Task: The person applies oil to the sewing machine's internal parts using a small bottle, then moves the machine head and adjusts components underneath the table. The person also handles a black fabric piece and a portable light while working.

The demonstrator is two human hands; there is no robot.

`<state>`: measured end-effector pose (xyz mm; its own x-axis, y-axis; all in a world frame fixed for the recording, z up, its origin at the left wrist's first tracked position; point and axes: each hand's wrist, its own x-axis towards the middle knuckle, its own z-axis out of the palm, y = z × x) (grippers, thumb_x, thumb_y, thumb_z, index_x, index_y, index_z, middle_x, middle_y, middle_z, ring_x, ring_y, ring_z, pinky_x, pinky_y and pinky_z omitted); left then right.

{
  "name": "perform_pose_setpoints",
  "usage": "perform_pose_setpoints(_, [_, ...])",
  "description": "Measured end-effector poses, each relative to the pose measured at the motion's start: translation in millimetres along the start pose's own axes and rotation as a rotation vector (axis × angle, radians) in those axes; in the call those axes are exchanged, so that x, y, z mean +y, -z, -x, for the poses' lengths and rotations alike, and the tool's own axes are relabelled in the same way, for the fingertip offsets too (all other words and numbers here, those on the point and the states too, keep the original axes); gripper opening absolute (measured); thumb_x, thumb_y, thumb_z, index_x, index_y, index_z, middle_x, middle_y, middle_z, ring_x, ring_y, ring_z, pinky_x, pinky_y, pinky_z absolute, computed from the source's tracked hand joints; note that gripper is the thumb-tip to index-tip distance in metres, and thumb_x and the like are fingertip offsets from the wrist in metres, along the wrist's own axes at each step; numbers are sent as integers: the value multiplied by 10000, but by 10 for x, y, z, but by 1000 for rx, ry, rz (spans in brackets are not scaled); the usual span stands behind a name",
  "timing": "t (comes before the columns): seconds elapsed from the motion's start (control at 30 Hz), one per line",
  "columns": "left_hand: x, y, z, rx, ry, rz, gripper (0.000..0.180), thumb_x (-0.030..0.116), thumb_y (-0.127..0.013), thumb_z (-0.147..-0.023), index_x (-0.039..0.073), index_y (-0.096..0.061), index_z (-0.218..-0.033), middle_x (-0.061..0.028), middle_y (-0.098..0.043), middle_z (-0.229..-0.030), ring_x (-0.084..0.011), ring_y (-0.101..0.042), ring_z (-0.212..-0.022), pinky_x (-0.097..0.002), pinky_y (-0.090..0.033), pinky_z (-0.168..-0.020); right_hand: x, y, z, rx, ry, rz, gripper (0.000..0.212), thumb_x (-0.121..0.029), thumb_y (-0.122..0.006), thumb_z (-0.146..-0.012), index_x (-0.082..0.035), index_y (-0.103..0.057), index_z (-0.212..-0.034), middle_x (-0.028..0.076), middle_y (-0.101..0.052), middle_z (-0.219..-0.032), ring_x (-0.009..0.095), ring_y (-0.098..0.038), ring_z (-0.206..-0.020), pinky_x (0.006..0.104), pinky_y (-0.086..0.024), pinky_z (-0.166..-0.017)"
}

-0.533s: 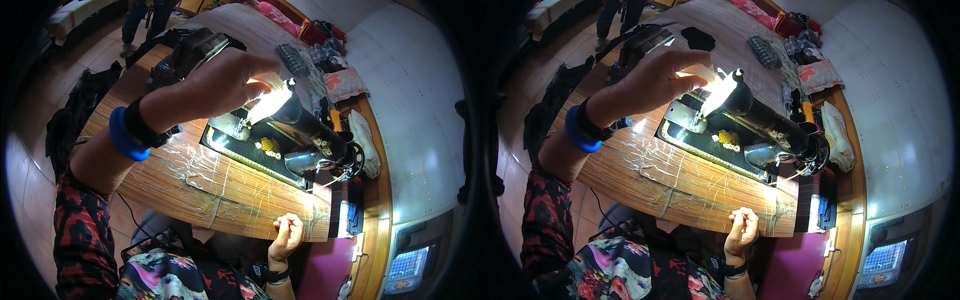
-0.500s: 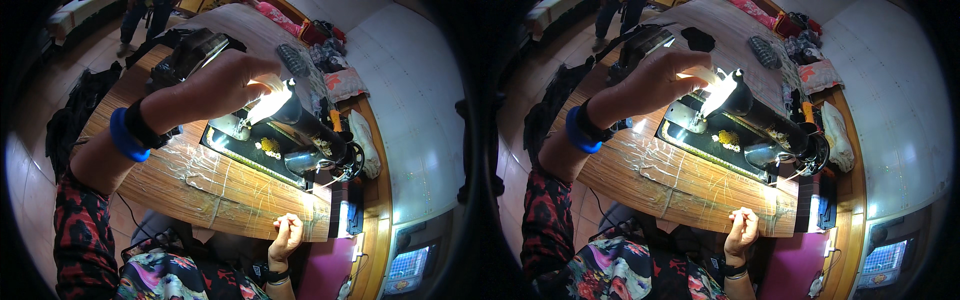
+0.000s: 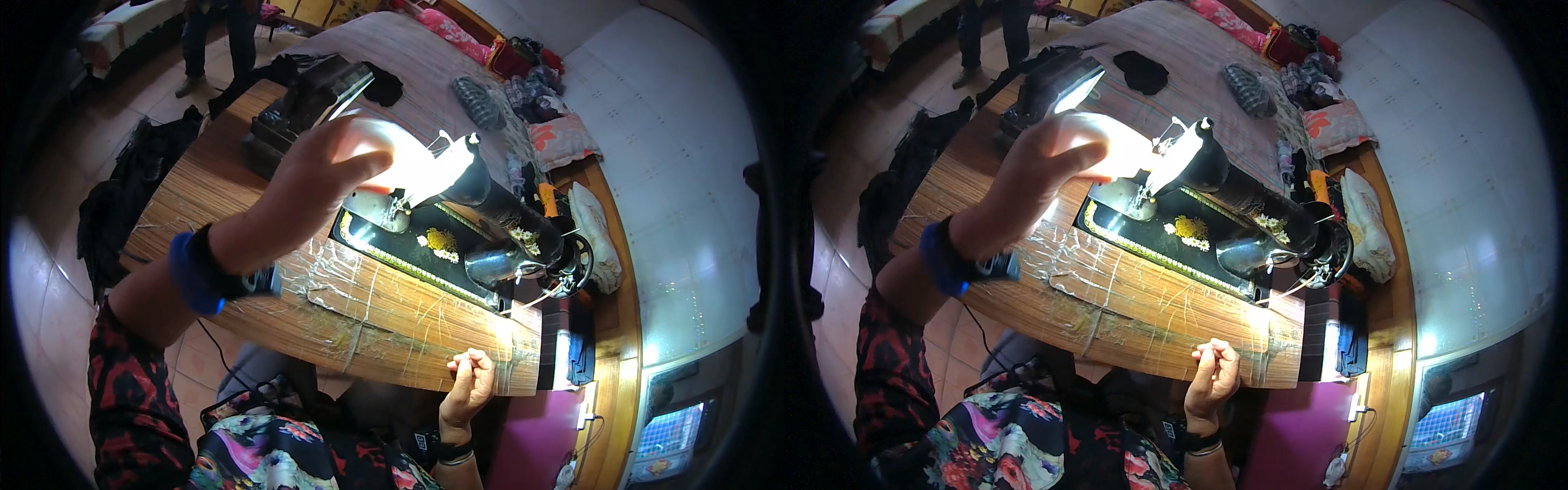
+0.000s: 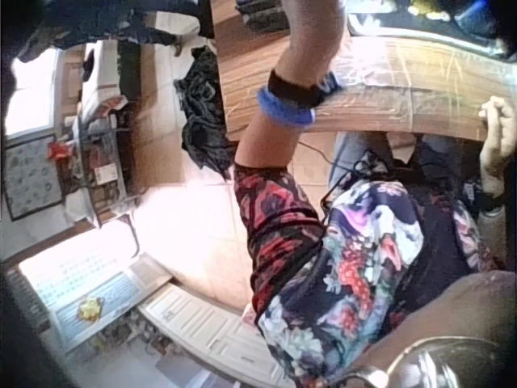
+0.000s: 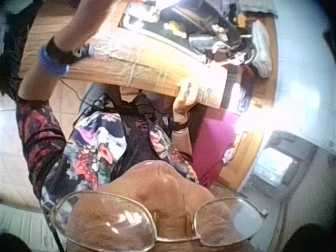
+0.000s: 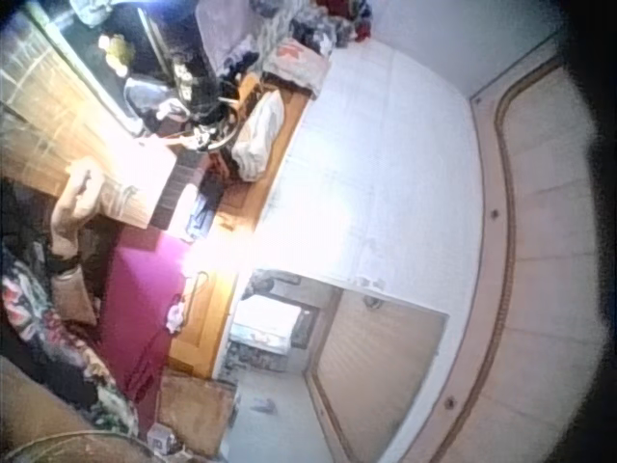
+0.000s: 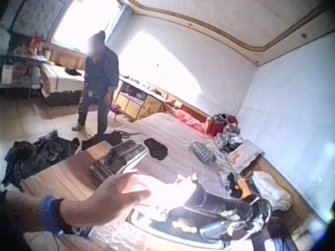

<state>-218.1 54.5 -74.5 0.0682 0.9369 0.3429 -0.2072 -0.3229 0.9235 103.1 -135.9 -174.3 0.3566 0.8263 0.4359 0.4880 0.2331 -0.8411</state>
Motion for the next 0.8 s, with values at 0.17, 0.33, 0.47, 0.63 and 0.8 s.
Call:
perform_pose_setpoints(0.17, [162,82,675,147,497,741,432,335,-643,-1011,20,-490,-1263,-162,-551,-1274,-246,-600,-1152,-417,-526,-1046,-40,7,-69,61,125,58,172,-31,-583,-977,24,-586,-1139,105,-664,-1041,126,-573,-863,279,-477,-835])
perform_pose_setpoints(0.33, [78,-42,1342,344,678,882,494,384,-619,-1012,64,-487,-1365,-93,-566,-1075,-162,-576,-862,-300,-506,-717,-391,-88,-4,117,404,267,341,-84,-644,-928,37,-555,-1234,201,-591,-1304,284,-569,-1171,404,-408,-1080])
perform_pose_setpoints(0.47, [15,-254,1739,274,896,956,463,203,-648,-970,43,-475,-1369,-116,-567,-1164,-223,-625,-957,-350,-566,-806,-778,-255,82,-296,264,79,507,-213,-775,-893,-8,-562,-1306,151,-604,-1307,264,-604,-1174,403,-468,-1034])
perform_pose_setpoints(0.63, [22,-367,1821,50,719,1036,488,63,-602,-984,41,-422,-1437,-130,-558,-1363,-243,-564,-1266,-415,-499,-1056,-985,-641,151,-517,-34,-345,583,-286,-837,-855,-18,-569,-1298,109,-629,-1276,211,-625,-1150,385,-495,-1000])
perform_pose_setpoints(0.8, [38,-425,1834,-44,761,923,494,90,-620,-990,48,-433,-1445,-113,-577,-1359,-228,-576,-1251,-408,-487,-1047,-938,-660,211,-470,72,-295,466,-260,-805,-897,-16,-603,-1239,108,-666,-1184,182,-649,-1083,366,-527,-964])
